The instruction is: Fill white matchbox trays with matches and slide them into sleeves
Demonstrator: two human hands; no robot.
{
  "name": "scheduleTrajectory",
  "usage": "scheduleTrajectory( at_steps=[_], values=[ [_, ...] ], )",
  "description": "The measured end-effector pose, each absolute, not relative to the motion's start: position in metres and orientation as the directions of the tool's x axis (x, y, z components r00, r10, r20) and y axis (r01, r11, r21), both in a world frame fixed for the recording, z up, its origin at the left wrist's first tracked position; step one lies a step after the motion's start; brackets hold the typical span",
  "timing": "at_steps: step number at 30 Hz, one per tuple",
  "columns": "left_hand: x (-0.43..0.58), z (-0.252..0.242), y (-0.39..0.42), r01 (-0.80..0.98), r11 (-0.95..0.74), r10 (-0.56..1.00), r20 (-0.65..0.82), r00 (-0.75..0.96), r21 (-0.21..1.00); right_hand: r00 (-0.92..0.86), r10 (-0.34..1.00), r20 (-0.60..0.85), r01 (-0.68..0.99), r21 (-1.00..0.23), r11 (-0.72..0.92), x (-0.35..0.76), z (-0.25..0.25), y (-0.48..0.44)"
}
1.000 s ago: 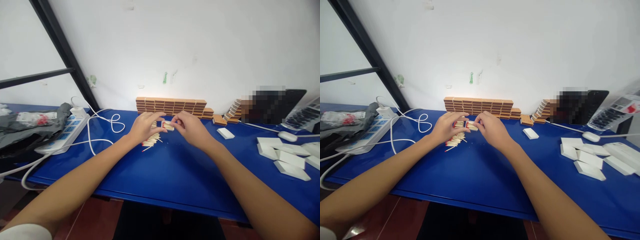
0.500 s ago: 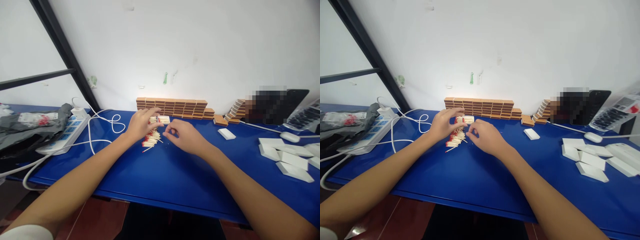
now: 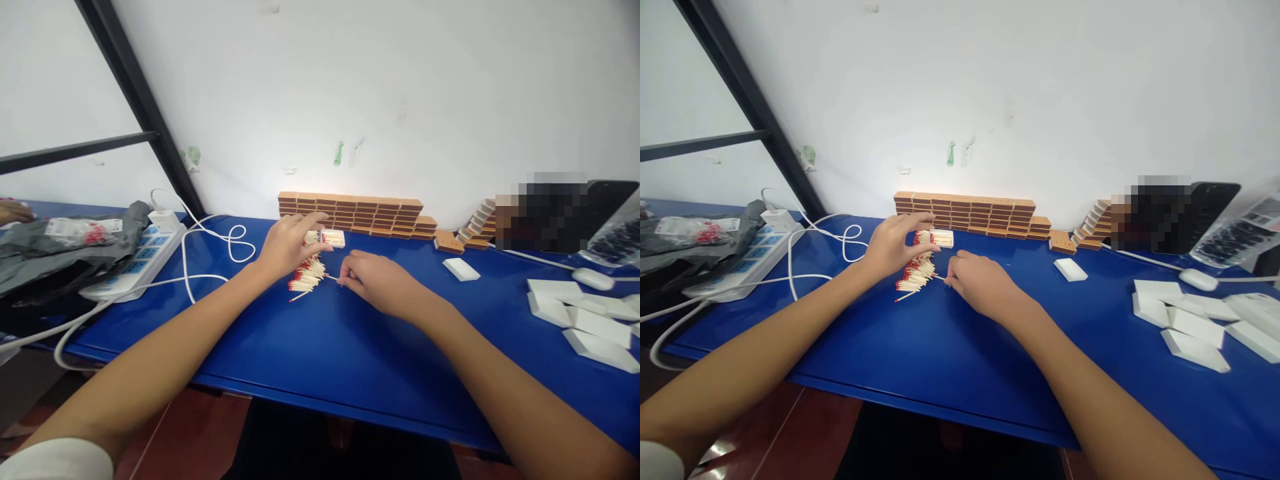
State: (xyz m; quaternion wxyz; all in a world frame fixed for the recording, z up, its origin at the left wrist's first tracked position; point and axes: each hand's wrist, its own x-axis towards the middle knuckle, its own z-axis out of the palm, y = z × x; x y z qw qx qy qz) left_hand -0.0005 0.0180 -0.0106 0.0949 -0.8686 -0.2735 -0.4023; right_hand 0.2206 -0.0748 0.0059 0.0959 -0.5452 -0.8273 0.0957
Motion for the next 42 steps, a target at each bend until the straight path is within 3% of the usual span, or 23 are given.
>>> scheduleTrajectory(
  at_steps=[5, 9, 17, 25, 29, 34, 42],
  values=[
    [0.000, -0.012, 0.018, 0.550, -0.832, 0.411, 0.744, 0.527, 0.070, -0.541, 0.839, 0.063, 0.754, -0.405, 0.517, 0.203, 0.012, -0.091],
    [0.001, -0.013, 0.017, 0.537, -0.841, 0.395, 0.748, 0.534, 0.061, -0.594, 0.800, 0.083, 0.720, -0.388, 0.575, 0.181, -0.005, -0.100],
    [0.002, -0.010, 0.014, 0.550, -0.830, 0.436, 0.725, 0.532, 0.095, -0.588, 0.784, 0.201, 0.656, -0.450, 0.607, 0.182, -0.019, -0.097],
    [0.001, -0.009, 0.014, 0.542, -0.836, 0.419, 0.736, 0.532, 0.085, -0.579, 0.805, 0.127, 0.635, -0.549, 0.543, 0.186, -0.013, -0.096],
    [0.000, -0.010, 0.015, 0.564, -0.819, 0.453, 0.717, 0.530, 0.100, -0.517, 0.817, 0.256, 0.649, -0.505, 0.569, 0.203, -0.003, -0.083],
    [0.000, -0.010, 0.015, 0.538, -0.838, 0.422, 0.735, 0.530, 0.093, -0.261, 0.832, 0.489, 0.762, -0.425, 0.489, 0.228, 0.008, -0.062],
    [0.007, -0.010, 0.006, 0.444, -0.892, 0.346, 0.767, 0.541, 0.089, -0.241, 0.835, 0.495, 0.837, -0.330, 0.437, 0.235, 0.000, -0.052]
  ],
)
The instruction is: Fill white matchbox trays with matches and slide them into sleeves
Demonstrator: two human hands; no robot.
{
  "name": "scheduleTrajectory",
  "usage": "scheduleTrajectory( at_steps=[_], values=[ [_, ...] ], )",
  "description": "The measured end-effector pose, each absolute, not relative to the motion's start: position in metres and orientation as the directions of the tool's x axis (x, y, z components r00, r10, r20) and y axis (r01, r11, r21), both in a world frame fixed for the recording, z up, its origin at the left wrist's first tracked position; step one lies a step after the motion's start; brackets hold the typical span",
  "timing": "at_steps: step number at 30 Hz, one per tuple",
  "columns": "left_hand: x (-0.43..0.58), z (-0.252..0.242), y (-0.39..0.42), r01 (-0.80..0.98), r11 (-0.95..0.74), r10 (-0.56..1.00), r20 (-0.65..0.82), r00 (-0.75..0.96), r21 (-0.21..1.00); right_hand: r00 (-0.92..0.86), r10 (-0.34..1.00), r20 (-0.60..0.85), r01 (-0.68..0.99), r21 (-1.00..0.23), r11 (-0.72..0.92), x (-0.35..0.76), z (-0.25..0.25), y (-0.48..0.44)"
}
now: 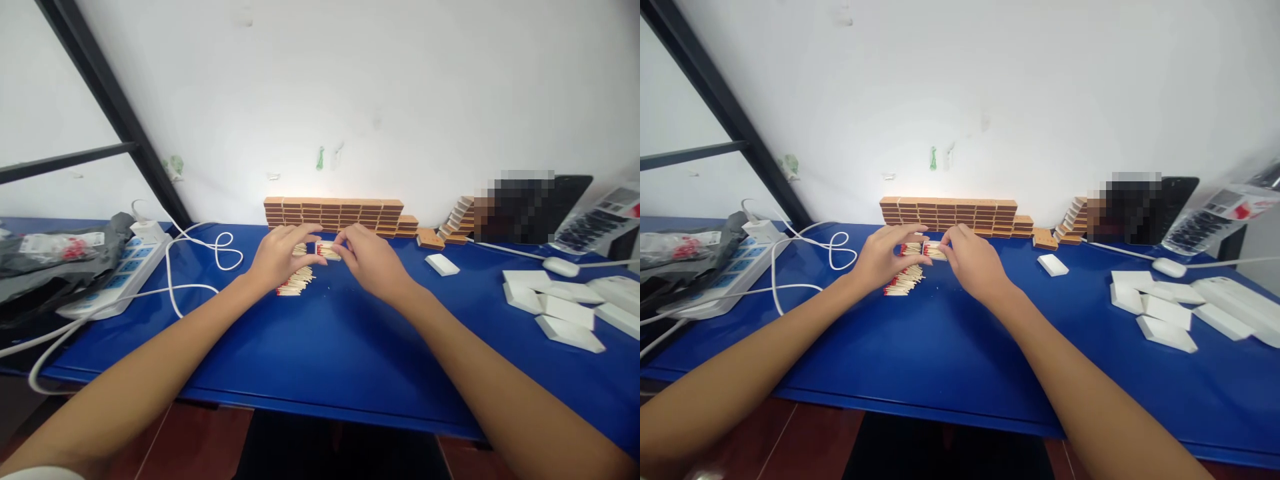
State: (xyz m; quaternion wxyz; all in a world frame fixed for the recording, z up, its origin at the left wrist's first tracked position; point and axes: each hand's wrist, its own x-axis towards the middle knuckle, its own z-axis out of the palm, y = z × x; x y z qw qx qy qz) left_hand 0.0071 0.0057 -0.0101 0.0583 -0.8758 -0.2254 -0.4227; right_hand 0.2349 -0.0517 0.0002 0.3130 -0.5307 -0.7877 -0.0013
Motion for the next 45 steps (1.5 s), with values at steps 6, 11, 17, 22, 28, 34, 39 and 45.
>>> scheduleTrajectory(
  at_steps=[6, 11, 17, 22, 28, 34, 39, 45],
  values=[
    [0.010, -0.009, 0.001, 0.417, -0.906, 0.312, 0.786, 0.534, 0.076, -0.231, 0.827, 0.512, 0.819, -0.357, 0.449, 0.236, 0.005, -0.054],
    [0.008, -0.008, 0.002, 0.449, -0.890, 0.334, 0.785, 0.522, 0.080, -0.187, 0.799, 0.572, 0.781, -0.406, 0.474, 0.234, 0.012, -0.058],
    [0.001, -0.008, 0.010, 0.548, -0.829, 0.419, 0.771, 0.480, 0.108, -0.369, 0.784, 0.500, 0.625, -0.490, 0.607, 0.205, -0.005, -0.074],
    [0.001, -0.009, 0.012, 0.557, -0.823, 0.436, 0.758, 0.485, 0.117, -0.488, 0.806, 0.336, 0.620, -0.516, 0.591, 0.179, -0.025, -0.086],
    [0.001, -0.009, 0.012, 0.530, -0.841, 0.410, 0.763, 0.500, 0.105, -0.506, 0.809, 0.300, 0.621, -0.525, 0.583, 0.176, -0.027, -0.086],
    [0.001, -0.007, 0.012, 0.535, -0.841, 0.393, 0.762, 0.514, 0.073, -0.505, 0.806, 0.310, 0.592, -0.555, 0.584, 0.176, -0.029, -0.083],
    [0.003, -0.008, 0.013, 0.544, -0.837, 0.383, 0.775, 0.503, 0.061, -0.496, 0.810, 0.313, 0.582, -0.573, 0.577, 0.175, -0.033, -0.081],
    [0.004, -0.009, 0.014, 0.516, -0.856, 0.320, 0.796, 0.513, 0.012, -0.492, 0.804, 0.335, 0.571, -0.572, 0.588, 0.175, -0.036, -0.080]
  ],
)
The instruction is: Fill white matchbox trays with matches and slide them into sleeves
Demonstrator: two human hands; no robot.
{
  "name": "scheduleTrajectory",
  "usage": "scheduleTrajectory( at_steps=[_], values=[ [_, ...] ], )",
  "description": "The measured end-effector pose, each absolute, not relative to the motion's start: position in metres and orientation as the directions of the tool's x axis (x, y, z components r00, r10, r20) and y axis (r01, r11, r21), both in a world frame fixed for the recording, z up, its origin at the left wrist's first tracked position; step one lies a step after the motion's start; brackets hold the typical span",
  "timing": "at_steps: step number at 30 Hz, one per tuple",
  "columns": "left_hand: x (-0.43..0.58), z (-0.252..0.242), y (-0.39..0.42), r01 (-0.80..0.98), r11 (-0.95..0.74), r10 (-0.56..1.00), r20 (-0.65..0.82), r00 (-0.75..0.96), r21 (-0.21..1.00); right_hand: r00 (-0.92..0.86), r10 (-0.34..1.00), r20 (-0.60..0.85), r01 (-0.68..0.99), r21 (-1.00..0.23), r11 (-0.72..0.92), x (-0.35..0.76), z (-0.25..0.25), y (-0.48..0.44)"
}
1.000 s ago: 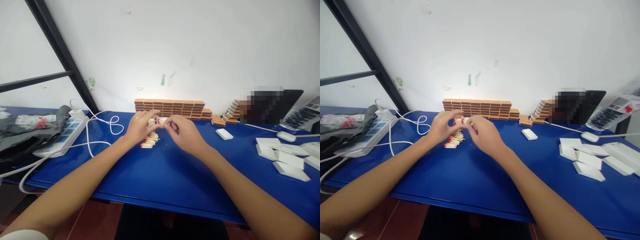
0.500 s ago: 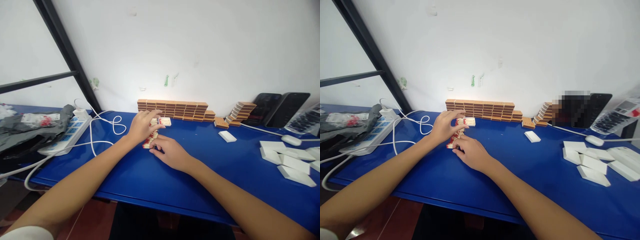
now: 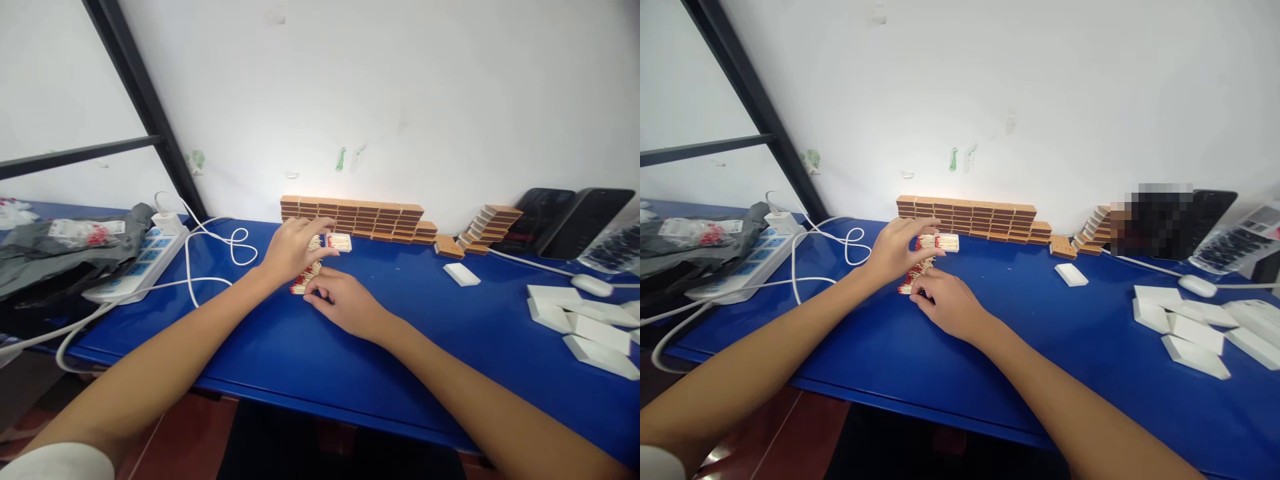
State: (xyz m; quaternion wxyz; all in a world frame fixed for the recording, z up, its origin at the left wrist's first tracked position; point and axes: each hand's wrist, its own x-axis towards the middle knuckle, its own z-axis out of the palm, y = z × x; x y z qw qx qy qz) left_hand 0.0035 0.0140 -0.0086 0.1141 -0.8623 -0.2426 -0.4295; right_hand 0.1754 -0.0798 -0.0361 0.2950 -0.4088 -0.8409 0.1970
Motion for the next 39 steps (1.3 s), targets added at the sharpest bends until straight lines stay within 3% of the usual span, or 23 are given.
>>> scheduleTrajectory(
  at_steps=[18, 39],
  values=[
    [0.004, -0.010, 0.014, 0.486, -0.873, 0.322, 0.784, 0.530, 0.030, -0.483, 0.784, 0.390, 0.556, -0.554, 0.619, 0.176, -0.039, -0.078],
    [0.004, -0.010, 0.013, 0.477, -0.879, 0.280, 0.784, 0.554, -0.023, -0.524, 0.812, 0.258, 0.630, -0.524, 0.573, 0.178, -0.028, -0.083]
  ],
)
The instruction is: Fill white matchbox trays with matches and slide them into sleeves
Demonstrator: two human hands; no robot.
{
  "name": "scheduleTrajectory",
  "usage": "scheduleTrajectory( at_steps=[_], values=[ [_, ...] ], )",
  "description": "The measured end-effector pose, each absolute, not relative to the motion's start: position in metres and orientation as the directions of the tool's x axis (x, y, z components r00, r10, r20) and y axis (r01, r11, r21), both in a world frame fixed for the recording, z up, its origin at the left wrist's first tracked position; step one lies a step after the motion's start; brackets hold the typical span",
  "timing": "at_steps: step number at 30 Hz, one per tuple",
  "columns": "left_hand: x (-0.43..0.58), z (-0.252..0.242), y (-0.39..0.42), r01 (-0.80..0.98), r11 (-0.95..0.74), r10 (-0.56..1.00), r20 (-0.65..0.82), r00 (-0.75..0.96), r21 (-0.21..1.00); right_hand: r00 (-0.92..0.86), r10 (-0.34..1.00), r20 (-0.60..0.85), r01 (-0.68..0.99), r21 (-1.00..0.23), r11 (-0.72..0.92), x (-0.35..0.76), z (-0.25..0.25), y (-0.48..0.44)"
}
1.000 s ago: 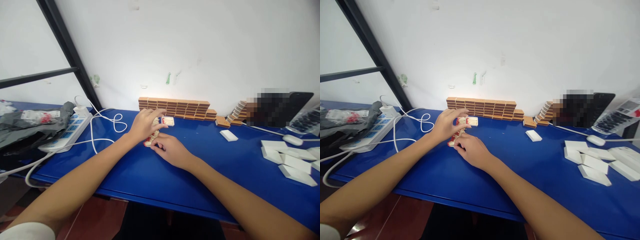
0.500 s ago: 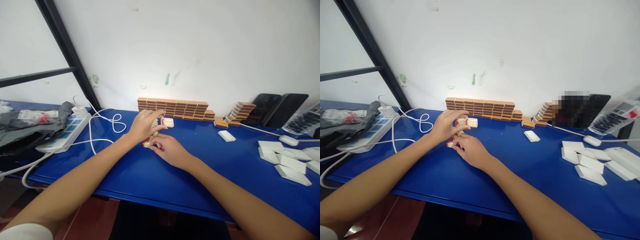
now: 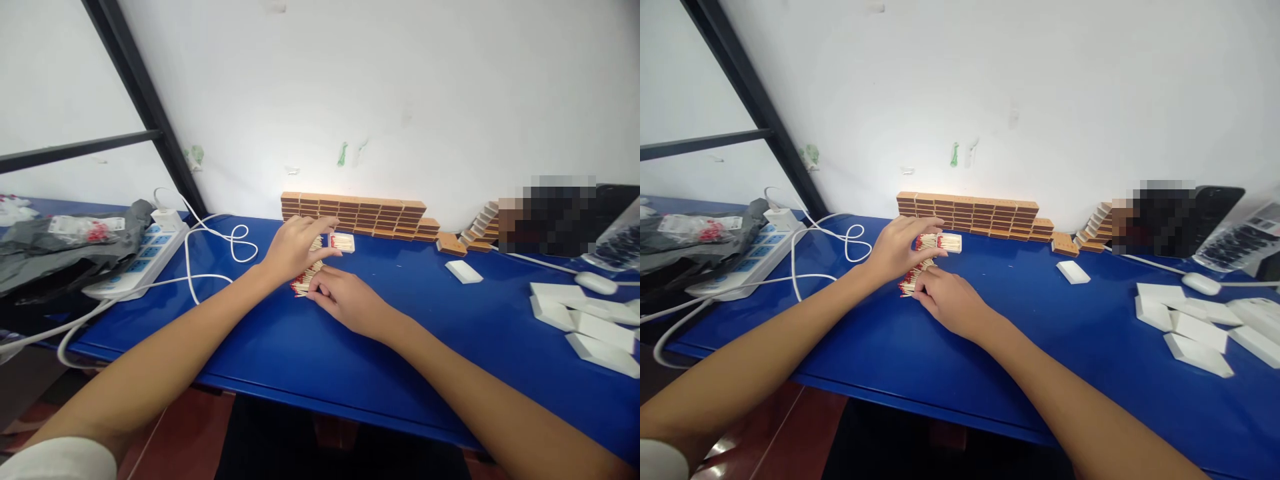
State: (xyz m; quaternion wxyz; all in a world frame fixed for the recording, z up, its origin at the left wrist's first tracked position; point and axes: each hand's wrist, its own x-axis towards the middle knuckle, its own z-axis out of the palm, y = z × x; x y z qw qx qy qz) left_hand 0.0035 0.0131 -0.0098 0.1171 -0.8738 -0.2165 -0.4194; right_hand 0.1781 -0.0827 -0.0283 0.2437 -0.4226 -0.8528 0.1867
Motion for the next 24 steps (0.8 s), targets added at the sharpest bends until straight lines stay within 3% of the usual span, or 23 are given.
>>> scheduleTrajectory(
  at_steps=[9, 24],
  values=[
    [0.005, -0.011, 0.013, 0.488, -0.873, 0.327, 0.759, 0.563, 0.014, -0.501, 0.814, 0.296, 0.654, -0.487, 0.579, 0.177, -0.022, -0.092],
    [0.003, -0.011, 0.013, 0.487, -0.874, 0.318, 0.762, 0.565, 0.004, -0.546, 0.825, 0.149, 0.653, -0.541, 0.530, 0.176, -0.016, -0.100]
  ],
)
